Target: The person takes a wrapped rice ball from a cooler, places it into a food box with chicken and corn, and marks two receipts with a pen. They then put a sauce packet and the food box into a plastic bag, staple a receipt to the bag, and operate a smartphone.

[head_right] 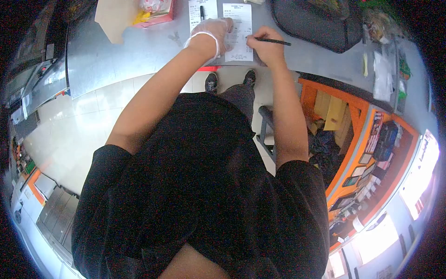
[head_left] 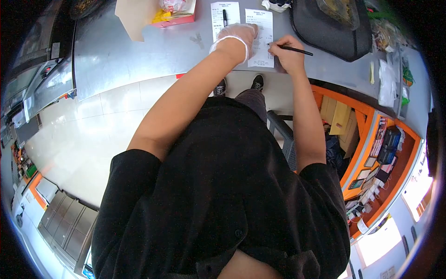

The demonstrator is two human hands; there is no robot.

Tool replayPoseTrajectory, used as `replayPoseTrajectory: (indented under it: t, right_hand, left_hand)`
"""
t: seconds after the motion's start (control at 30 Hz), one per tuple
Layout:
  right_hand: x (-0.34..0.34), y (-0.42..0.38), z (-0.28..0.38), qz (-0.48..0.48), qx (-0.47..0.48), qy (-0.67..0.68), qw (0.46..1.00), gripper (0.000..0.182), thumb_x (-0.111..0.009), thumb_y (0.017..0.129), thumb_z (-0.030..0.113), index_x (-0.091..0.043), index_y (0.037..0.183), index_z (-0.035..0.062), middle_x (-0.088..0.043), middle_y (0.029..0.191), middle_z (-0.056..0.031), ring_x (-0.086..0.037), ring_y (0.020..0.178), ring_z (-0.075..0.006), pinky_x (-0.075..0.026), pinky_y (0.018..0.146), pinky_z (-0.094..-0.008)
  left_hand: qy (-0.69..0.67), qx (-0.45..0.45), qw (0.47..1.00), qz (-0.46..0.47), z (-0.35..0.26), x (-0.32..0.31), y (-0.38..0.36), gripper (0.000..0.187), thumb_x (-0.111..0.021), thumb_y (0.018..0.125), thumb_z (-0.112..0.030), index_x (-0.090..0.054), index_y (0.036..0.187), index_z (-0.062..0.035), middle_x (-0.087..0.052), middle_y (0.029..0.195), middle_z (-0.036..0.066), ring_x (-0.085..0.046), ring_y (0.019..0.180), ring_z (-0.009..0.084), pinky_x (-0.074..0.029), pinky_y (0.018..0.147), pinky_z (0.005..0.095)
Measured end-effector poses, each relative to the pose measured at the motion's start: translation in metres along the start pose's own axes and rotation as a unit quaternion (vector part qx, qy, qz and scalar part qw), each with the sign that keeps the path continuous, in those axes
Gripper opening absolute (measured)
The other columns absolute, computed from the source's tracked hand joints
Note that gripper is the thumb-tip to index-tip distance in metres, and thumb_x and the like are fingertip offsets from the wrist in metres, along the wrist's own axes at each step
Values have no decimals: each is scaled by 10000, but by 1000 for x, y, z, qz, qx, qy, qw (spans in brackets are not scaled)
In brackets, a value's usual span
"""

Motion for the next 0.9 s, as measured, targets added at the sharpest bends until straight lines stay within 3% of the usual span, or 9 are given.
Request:
replayPoseTrajectory:
  t: [0.07, 0.17, 0.27, 0.37, 0.77, 0.9]
  right_hand:
    - [0, -4, 12, -55, -34, 124, 990, 188, -766, 782, 14, -578, 780, 12, -679, 720, -94, -675, 636, -169, -528, 569, -291]
    - [-1, 0, 21, -48, -21, 141, 989, 187, -740, 808, -25, -557, 790, 9, -685, 711, -125, -698, 610, -199, -556, 549, -300]
    - [2, 2, 9, 14, -35, 99, 994, 198, -752, 792, -19, -557, 782, 17, -699, 730, -134, -700, 630, -191, -556, 560, -294]
    - [6, 1, 2, 53, -28, 87, 994, 208, -777, 775, 11, -569, 775, 19, -698, 723, -130, -692, 618, -182, -546, 557, -291]
    - [-8, -2, 3, 87, -19, 12, 996, 187, -804, 768, 80, -624, 760, 29, -708, 737, -93, -658, 643, -140, -518, 596, -284]
    - [0, 0, 8, -13, -34, 61, 997, 167, -773, 802, 32, -608, 781, 16, -706, 762, -118, -698, 696, -173, -548, 622, -287]
  left_hand:
    - [-1, 8, 1000, 1, 0, 1, 0, 361, -697, 822, -114, -629, 1176, -112, -706, 1110, 151, -698, 1026, 337, -587, 862, 424]
    - [-19, 16, 1000, -4, 3, -2, 1, 368, -693, 824, -115, -629, 1186, -113, -706, 1118, 147, -696, 1031, 338, -581, 864, 424]
    - [-27, 16, 999, -15, 4, -1, -2, 360, -679, 832, -113, -631, 1188, -120, -707, 1125, 139, -692, 1044, 332, -575, 870, 421]
    - [-17, 17, 1000, -17, 6, -6, 6, 521, -839, 729, -256, -618, 1185, -131, -710, 1078, 169, -682, 1027, 358, -548, 888, 444]
    - [-12, 1, 1000, -26, 6, -8, 6, 501, -832, 740, -281, -628, 1172, -132, -702, 1104, 157, -677, 1049, 341, -544, 894, 439]
    - [-18, 16, 999, -24, 6, -9, 6, 525, -834, 739, -286, -611, 1191, -138, -698, 1127, 142, -676, 1053, 342, -543, 900, 437]
Point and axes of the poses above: each hand's wrist, its own y-axis towards the middle knuckle, its own x-axis out of the back of the hand, z = x × y, the point moved 6 cm from there along y, towards the middle knuckle
